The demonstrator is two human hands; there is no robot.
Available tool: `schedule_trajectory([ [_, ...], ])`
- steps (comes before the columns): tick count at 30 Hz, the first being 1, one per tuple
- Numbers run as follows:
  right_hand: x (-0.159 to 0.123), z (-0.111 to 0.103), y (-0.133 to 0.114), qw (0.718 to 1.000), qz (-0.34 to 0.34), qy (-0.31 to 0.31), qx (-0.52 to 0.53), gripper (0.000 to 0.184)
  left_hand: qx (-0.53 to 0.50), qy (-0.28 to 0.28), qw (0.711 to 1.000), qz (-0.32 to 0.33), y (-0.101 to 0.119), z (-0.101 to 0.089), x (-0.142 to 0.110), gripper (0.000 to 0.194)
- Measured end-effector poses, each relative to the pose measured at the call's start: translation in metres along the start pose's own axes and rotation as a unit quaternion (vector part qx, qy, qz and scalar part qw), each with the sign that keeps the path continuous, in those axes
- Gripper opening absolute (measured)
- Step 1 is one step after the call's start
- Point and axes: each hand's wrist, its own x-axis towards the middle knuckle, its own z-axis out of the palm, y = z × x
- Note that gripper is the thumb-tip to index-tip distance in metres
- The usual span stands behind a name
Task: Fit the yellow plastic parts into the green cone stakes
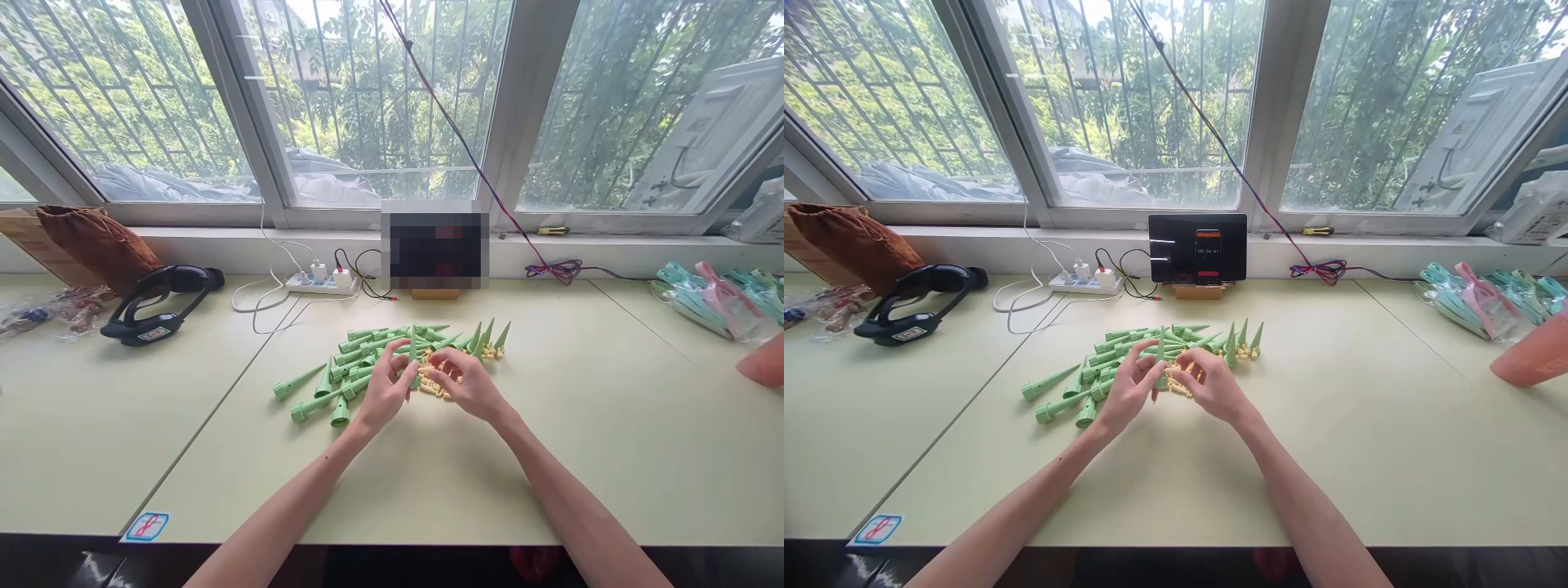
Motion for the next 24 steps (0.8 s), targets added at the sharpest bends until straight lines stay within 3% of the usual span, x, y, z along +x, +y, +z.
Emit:
schedule_trajectory([
  [9,0.0,0.0016,0.0029,1.0,-0.02,-0.007,0.0,0.021,-0.022,-0.008,1.0,-0.008,0.0033,-0.0003,-0.0001,0.04],
  [20,-0.0002,0.0033,0.0058,0.999,0.007,-0.026,-0.02,0.045,-0.038,-0.027,0.999,-0.015,0.0012,0.0007,-0.0011,0.04],
  [24,0.0006,0.0014,0.0022,1.0,0.002,-0.008,-0.025,0.037,-0.047,-0.022,0.999,-0.009,-0.0002,0.0008,-0.0003,0.039],
])
